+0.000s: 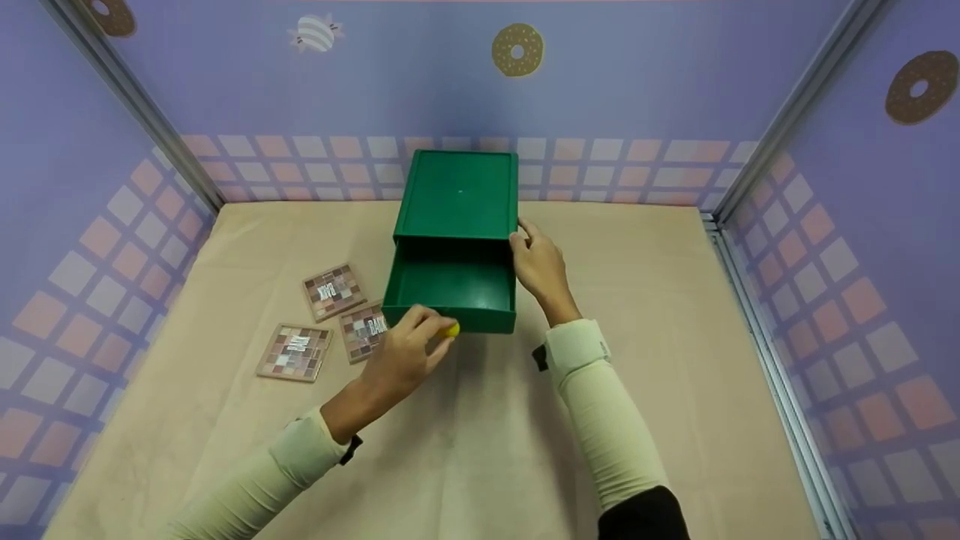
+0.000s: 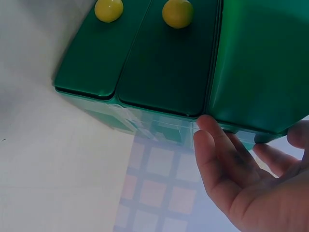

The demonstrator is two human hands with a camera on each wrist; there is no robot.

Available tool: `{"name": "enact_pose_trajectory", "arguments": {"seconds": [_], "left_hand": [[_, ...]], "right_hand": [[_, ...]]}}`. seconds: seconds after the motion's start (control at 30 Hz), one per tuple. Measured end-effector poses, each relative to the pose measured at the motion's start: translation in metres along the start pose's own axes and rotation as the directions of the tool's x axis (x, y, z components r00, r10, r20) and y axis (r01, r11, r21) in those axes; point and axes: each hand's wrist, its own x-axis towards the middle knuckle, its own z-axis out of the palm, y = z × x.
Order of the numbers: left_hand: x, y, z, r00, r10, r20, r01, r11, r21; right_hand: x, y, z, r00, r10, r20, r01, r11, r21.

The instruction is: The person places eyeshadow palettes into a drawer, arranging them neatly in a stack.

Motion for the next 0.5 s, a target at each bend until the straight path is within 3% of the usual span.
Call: {"name": "enact_pose_trajectory", "arguments": {"seconds": [0.3,0.4,0.5], "left_hand": [[-0.007,0.000,-0.007,1.000,0.000,0.005,0.000,1.000,0.028],[-0.006,0.000,-0.015,0.998,0.031,-0.061,-0.028,0.998,0.049],[-0.001,-0.003,-0.025,0.984,0.069,-0.162,-0.053,0.993,0.102]], "right_hand": [[0.000,0.001,0.003,1.000,0.004,-0.004,-0.004,1.000,-0.002],[-0.001,0.000,0.003,1.000,0.003,-0.002,-0.003,1.000,-0.005],[0.000,-0.001,0.000,1.000,0.008,-0.004,-0.008,1.000,0.000]]}}
